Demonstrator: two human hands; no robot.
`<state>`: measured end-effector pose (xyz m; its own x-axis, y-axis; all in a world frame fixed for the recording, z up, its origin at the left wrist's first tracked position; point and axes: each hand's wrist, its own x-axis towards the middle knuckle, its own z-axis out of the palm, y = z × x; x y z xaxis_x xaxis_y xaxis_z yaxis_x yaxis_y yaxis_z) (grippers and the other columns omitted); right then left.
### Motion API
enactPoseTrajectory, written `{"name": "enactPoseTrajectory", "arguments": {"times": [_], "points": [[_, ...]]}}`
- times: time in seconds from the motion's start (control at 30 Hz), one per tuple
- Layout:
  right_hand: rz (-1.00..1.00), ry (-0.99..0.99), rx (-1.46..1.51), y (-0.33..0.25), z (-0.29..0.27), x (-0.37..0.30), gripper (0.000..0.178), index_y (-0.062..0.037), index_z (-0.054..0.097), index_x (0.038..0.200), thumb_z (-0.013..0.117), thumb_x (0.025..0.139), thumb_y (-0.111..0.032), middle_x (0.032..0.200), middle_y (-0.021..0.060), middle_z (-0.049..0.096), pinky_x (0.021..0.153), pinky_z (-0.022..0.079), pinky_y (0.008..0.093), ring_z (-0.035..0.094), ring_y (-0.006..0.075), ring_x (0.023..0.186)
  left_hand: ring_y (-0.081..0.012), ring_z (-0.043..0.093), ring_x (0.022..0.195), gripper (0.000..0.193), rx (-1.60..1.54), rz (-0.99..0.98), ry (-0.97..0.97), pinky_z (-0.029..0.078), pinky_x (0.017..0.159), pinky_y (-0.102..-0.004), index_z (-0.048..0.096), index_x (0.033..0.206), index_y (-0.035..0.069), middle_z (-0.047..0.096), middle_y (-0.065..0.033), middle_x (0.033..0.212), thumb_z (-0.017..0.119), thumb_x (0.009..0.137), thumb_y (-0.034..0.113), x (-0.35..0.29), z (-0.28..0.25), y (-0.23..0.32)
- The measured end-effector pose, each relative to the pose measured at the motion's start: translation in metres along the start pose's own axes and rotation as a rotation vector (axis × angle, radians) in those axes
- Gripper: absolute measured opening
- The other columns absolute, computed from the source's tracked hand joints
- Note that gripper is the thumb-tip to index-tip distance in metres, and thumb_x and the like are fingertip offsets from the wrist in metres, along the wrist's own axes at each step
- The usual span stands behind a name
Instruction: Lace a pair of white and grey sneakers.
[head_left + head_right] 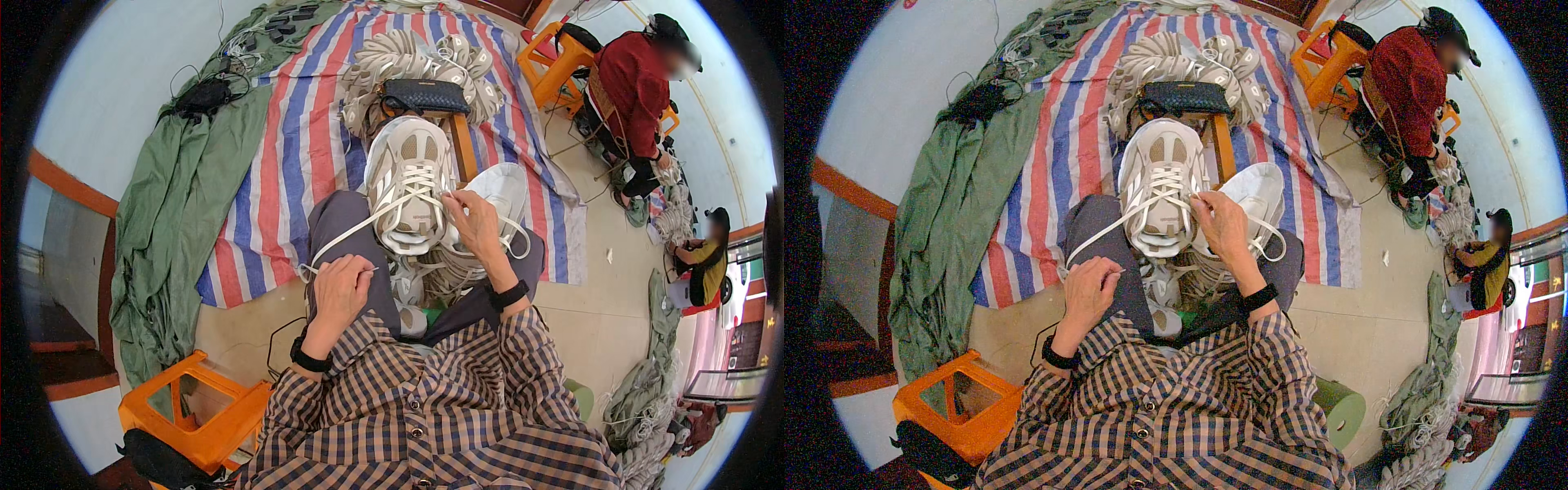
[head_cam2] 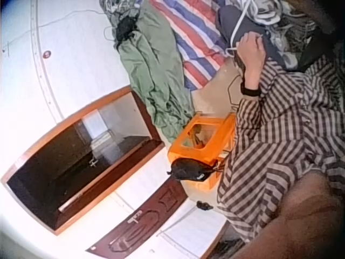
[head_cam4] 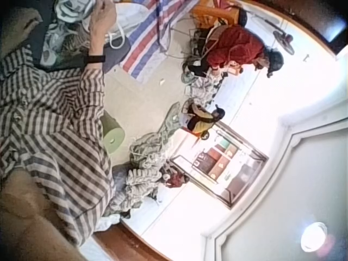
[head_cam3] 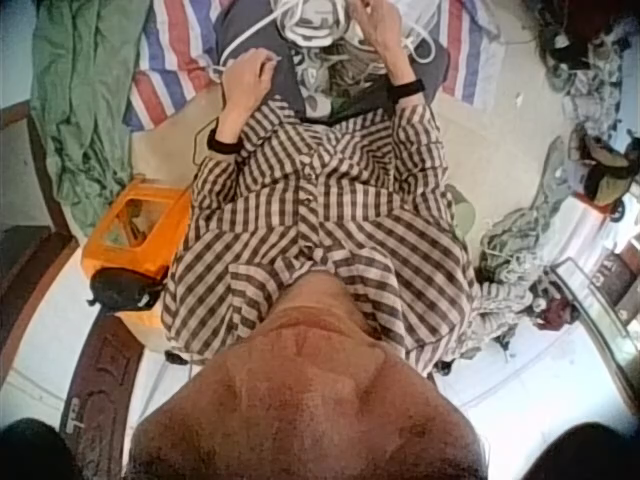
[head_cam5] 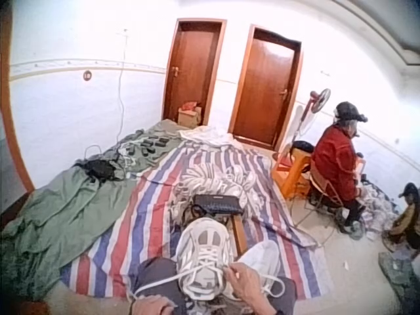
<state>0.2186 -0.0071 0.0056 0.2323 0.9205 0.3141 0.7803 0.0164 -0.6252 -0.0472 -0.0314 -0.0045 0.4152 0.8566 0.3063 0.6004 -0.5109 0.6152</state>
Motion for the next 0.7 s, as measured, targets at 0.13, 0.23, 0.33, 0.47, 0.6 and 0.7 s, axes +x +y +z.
{"name": "enactPoseTrajectory", "arguments": {"times": [0.13, 0.23, 0.33, 0.47, 0.6, 0.7], "points": [[0.027, -0.030, 0.017, -0.0031, -0.0019, 0.0004, 0.026, 0.0004, 0.067, 0.092, 0.060, 0.085, -0.024, 0.085, 0.0172, 0.066, 0.067, 0.049, 0.0376, 0.064, 0.0317, 0.076, -0.0219, 0.056, 0.069, 0.003, -0.001, 0.001, 0.006, 0.035, 0.062, -0.0341, 0.060, 0.078, 0.009, 0.056, -0.0042, 0.069, 0.061, 0.076, 0.009, -0.0005, 0.0013, -0.0013], [0.038, -0.014, 0.059, -0.0038, -0.0016, 0.0003, 0.027, 0.0008, 0.066, 0.094, 0.058, 0.087, -0.025, 0.086, 0.0177, 0.066, 0.067, 0.049, 0.0375, 0.063, 0.0319, 0.076, -0.0219, 0.056, 0.069, 0.003, 0.005, -0.004, 0.005, 0.035, 0.061, -0.0340, 0.060, 0.078, 0.009, 0.055, -0.0042, 0.069, 0.061, 0.076, 0.009, -0.0001, 0.0005, -0.0004], [0.075, -0.042, 0.084, -0.0062, -0.0028, 0.0014, 0.029, 0.0012, 0.066, 0.094, 0.057, 0.088, -0.025, 0.086, 0.0182, 0.066, 0.067, 0.049, 0.0371, 0.063, 0.0317, 0.075, -0.0220, 0.056, 0.068, 0.003, 0.000, 0.001, 0.016, 0.035, 0.061, -0.0339, 0.060, 0.078, 0.009, 0.055, -0.0043, 0.069, 0.061, 0.076, 0.009, -0.0010, 0.0019, -0.0013], [0.096, -0.014, 0.122, -0.0064, -0.0013, 0.0013, 0.027, 0.0007, 0.067, 0.095, 0.058, 0.087, -0.024, 0.086, 0.0179, 0.066, 0.068, 0.049, 0.0357, 0.064, 0.0304, 0.076, -0.0220, 0.056, 0.068, 0.003, -0.010, 0.003, 0.020, 0.035, 0.061, -0.0339, 0.059, 0.078, 0.009, 0.055, -0.0043, 0.069, 0.062, 0.076, 0.009, -0.0006, 0.0010, -0.0007], [0.104, -0.002, 0.165, -0.0052, -0.0004, 0.0014, 0.026, 0.0006, 0.067, 0.096, 0.059, 0.087, -0.022, 0.088, 0.0183, 0.067, 0.069, 0.049, 0.0348, 0.064, 0.0295, 0.077, -0.0218, 0.056, 0.068, 0.004, -0.011, 0.008, 0.021, 0.035, 0.061, -0.0341, 0.059, 0.077, 0.009, 0.055, -0.0041, 0.069, 0.062, 0.075, 0.009, 0.0000, 0.0003, 0.0000], [0.077, 0.018, 0.167, -0.0018, 0.0013, 0.0015, 0.024, -0.0002, 0.067, 0.094, 0.059, 0.086, -0.022, 0.084, 0.0166, 0.066, 0.069, 0.049, 0.0348, 0.063, 0.0290, 0.074, -0.0216, 0.056, 0.069, 0.004, -0.011, 0.004, 0.021, 0.035, 0.061, -0.0340, 0.059, 0.077, 0.009, 0.055, -0.0039, 0.069, 0.062, 0.075, 0.009, 0.0004, 0.0003, -0.0001]]}}
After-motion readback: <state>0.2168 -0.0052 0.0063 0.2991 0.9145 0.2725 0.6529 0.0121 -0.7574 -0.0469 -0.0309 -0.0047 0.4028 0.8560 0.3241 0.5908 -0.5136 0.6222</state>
